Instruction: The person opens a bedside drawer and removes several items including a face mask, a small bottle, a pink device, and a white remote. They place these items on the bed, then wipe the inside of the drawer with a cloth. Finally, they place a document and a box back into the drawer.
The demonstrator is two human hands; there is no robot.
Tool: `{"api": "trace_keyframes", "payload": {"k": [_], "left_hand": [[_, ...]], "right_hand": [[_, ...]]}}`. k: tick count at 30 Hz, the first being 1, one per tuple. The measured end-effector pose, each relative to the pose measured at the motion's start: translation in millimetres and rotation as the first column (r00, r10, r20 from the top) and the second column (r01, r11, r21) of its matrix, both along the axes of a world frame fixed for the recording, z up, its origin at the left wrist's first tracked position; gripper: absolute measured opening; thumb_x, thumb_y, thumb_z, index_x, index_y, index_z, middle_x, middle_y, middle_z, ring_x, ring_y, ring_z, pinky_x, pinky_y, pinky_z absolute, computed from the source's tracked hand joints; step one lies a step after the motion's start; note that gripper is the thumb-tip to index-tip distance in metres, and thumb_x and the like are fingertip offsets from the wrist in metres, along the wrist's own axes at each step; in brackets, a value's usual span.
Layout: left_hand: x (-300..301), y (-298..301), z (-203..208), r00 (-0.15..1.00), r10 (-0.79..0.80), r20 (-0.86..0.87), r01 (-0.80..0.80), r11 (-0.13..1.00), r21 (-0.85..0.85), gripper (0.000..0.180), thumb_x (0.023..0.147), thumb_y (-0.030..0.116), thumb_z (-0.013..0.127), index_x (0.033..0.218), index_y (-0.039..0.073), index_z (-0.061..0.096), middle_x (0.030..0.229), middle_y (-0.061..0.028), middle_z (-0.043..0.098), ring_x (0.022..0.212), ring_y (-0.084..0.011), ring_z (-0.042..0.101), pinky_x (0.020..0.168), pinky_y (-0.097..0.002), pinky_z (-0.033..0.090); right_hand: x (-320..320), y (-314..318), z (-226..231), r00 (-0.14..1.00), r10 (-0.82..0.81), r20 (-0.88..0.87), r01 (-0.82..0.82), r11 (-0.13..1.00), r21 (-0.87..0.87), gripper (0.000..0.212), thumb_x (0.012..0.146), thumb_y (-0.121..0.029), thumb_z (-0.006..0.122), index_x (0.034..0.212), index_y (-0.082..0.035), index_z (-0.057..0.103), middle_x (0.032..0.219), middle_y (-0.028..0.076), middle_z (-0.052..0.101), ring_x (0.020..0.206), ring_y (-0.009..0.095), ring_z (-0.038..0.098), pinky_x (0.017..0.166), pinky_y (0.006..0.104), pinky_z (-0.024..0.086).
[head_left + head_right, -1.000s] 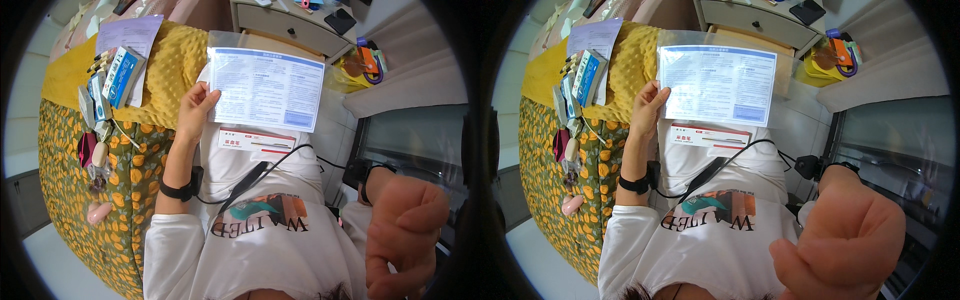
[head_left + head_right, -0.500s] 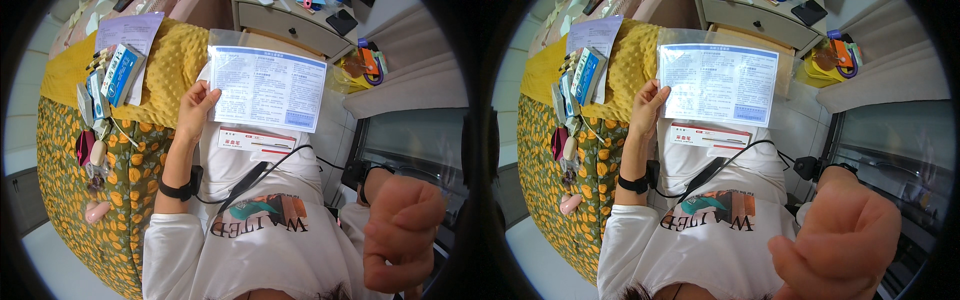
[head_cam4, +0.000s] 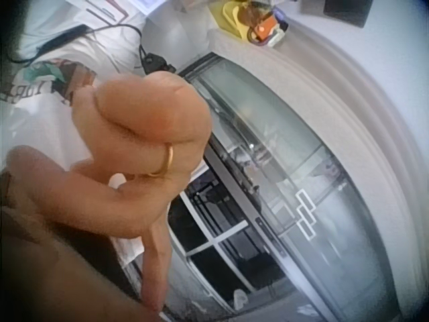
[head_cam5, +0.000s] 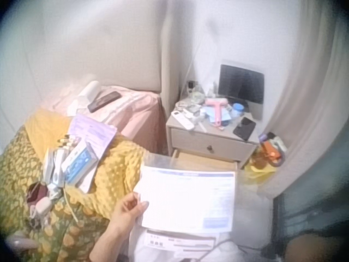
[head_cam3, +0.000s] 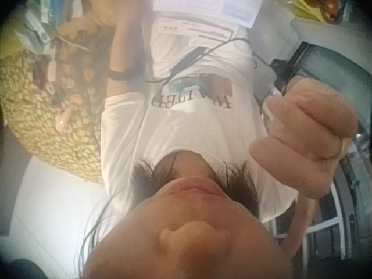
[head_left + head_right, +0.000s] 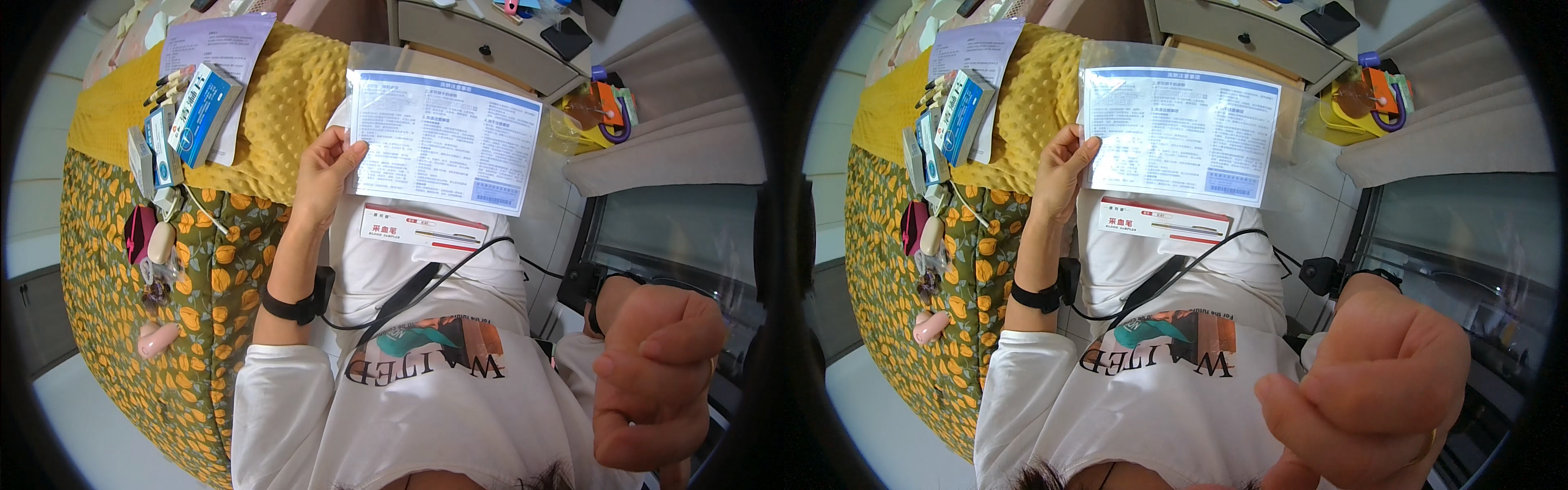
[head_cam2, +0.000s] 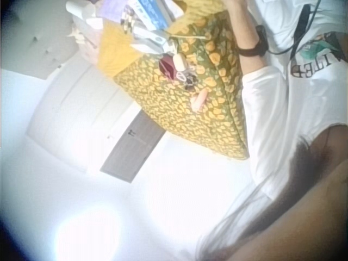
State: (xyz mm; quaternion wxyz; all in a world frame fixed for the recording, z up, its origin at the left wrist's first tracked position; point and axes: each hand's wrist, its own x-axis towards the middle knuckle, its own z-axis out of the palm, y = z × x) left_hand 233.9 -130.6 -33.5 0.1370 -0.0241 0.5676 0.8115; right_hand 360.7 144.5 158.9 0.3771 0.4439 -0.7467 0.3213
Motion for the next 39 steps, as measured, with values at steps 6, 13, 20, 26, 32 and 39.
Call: {"api": "trace_keyframes", "payload": {"k": [6, 13, 20, 26, 32, 39], "left_hand": [[-0.4, -3.4, -4.3, 0.999, -0.036, -0.030, 0.036, 0.999, 0.010, 0.006, 0.089, 0.007, 0.060, 0.091, 0.004, 0.055, 0.089, -0.0042, 0.065, 0.078, -0.0077, 0.060, 0.073, -0.0209, 0.049], [-1.0, -3.6, -6.4, 0.999, -0.032, -0.027, 0.032, 0.999, 0.014, 0.005, 0.090, 0.008, 0.059, 0.091, 0.004, 0.055, 0.089, -0.0040, 0.064, 0.078, -0.0076, 0.060, 0.073, -0.0210, 0.050], [-0.8, -3.7, -7.0, 0.999, -0.019, -0.026, 0.019, 1.000, -0.012, 0.006, 0.089, 0.008, 0.060, 0.091, 0.005, 0.055, 0.089, -0.0037, 0.064, 0.079, -0.0075, 0.060, 0.073, -0.0211, 0.050], [-0.3, -2.5, -3.6, 0.999, -0.028, -0.031, 0.027, 1.000, -0.007, 0.006, 0.089, 0.008, 0.060, 0.091, 0.005, 0.055, 0.089, -0.0032, 0.064, 0.079, -0.0073, 0.059, 0.073, -0.0206, 0.048], [0.5, 2.1, -0.7, 0.999, 0.040, -0.002, -0.040, 0.999, -0.005, 0.008, 0.088, 0.005, 0.061, 0.084, 0.006, 0.054, 0.077, 0.0038, 0.057, 0.071, -0.0022, 0.051, 0.066, -0.0176, 0.042], [0.9, 1.0, 0.7, 1.000, 0.014, -0.004, -0.014, 1.000, 0.018, 0.006, 0.088, 0.005, 0.061, 0.086, 0.004, 0.056, 0.077, 0.0023, 0.058, 0.070, -0.0026, 0.051, 0.065, -0.0177, 0.042]], "right_hand": [[0.5, 0.7, 1.8, 0.999, 0.022, 0.033, -0.023, 1.000, 0.022, 0.008, 0.092, -0.029, 0.048, 0.089, -0.031, 0.055, 0.095, -0.023, 0.056, 0.061, 0.000, 0.055, 0.068, 0.0226, 0.034], [-1.4, 0.3, 0.2, 1.000, 0.022, 0.002, -0.022, 1.000, 0.011, 0.008, 0.092, -0.028, 0.047, 0.090, -0.031, 0.055, 0.095, -0.022, 0.056, 0.061, 0.001, 0.055, 0.067, 0.0228, 0.034], [-3.1, -2.6, 1.7, 0.999, 0.048, 0.019, -0.048, 0.998, 0.032, 0.016, 0.093, -0.032, 0.045, 0.107, -0.036, 0.053, 0.100, -0.022, 0.055, 0.062, 0.001, 0.055, 0.069, 0.0237, 0.034], [-5.4, -3.4, 2.3, 0.996, 0.086, 0.020, -0.087, 0.995, 0.056, 0.013, 0.092, -0.031, 0.047, 0.102, -0.035, 0.054, 0.097, -0.020, 0.056, 0.063, 0.003, 0.055, 0.069, 0.0268, 0.034], [-14.2, -18.7, 7.9, 0.980, 0.080, 0.180, -0.098, 0.991, 0.095, 0.006, 0.086, -0.029, 0.054, 0.091, -0.028, 0.052, 0.083, -0.008, 0.055, 0.061, 0.012, 0.054, 0.062, 0.0342, 0.036], [-30.7, -14.7, -15.5, 0.955, 0.039, 0.295, -0.079, 0.989, 0.123, 0.026, 0.084, -0.023, 0.060, 0.107, -0.018, 0.052, 0.086, 0.006, 0.060, 0.062, 0.017, 0.052, 0.060, 0.0369, 0.039]]}}
